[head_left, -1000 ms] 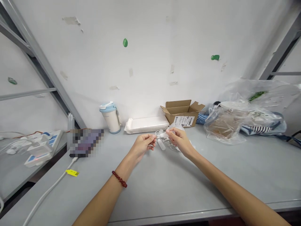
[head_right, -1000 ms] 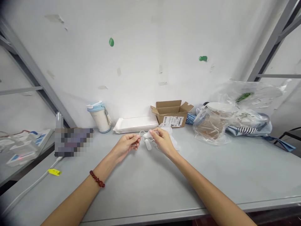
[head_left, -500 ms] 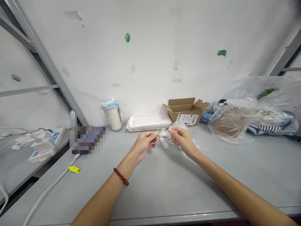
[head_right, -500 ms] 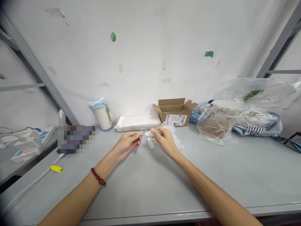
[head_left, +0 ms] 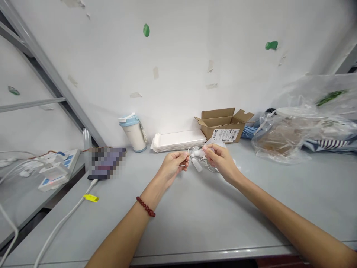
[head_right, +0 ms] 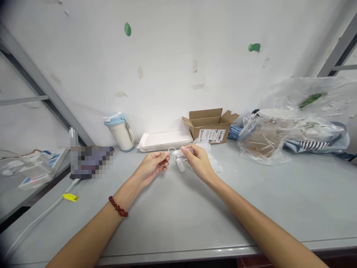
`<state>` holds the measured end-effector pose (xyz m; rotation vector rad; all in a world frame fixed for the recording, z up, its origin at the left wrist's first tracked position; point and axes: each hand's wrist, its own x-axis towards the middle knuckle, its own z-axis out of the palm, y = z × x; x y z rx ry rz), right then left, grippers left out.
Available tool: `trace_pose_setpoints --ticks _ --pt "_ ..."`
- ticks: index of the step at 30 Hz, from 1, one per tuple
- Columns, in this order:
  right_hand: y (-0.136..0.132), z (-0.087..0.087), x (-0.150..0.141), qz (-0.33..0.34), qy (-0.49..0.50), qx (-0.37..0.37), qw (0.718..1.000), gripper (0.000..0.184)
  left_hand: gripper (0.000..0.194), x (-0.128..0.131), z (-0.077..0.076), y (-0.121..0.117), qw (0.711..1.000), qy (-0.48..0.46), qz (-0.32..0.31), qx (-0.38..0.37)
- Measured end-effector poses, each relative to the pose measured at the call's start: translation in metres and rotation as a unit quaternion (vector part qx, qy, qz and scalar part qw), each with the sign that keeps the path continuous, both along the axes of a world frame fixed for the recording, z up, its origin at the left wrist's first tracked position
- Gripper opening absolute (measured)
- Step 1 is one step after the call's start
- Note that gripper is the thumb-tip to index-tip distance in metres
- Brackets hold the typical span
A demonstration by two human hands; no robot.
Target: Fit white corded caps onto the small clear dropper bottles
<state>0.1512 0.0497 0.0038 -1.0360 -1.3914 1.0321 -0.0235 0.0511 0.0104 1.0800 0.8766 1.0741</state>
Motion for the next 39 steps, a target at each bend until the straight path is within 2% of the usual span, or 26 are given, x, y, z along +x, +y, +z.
trace_pose_setpoints --ticks 15,26,39 --pt "-0.0002 -0.0045 -0.0016 -0.009 -0.027 0.036 0.999 0.039 0.025 -0.0003 0.0021 -0.0004 1.0 0.004 0.016 -0.006" --pt "-0.0008 -0.0026 -0.001 -0.001 0.01 0.02 1.0 0.037 0.02 -0.0001 0.0034 -0.0029 1.0 0.009 0.019 -0.002" --pt "-0.0006 -0.0043 -0.0011 -0.011 -0.017 0.019 1.0 0.039 0.019 0.002 0.0006 -0.0013 0.999 0.032 0.033 0.014"
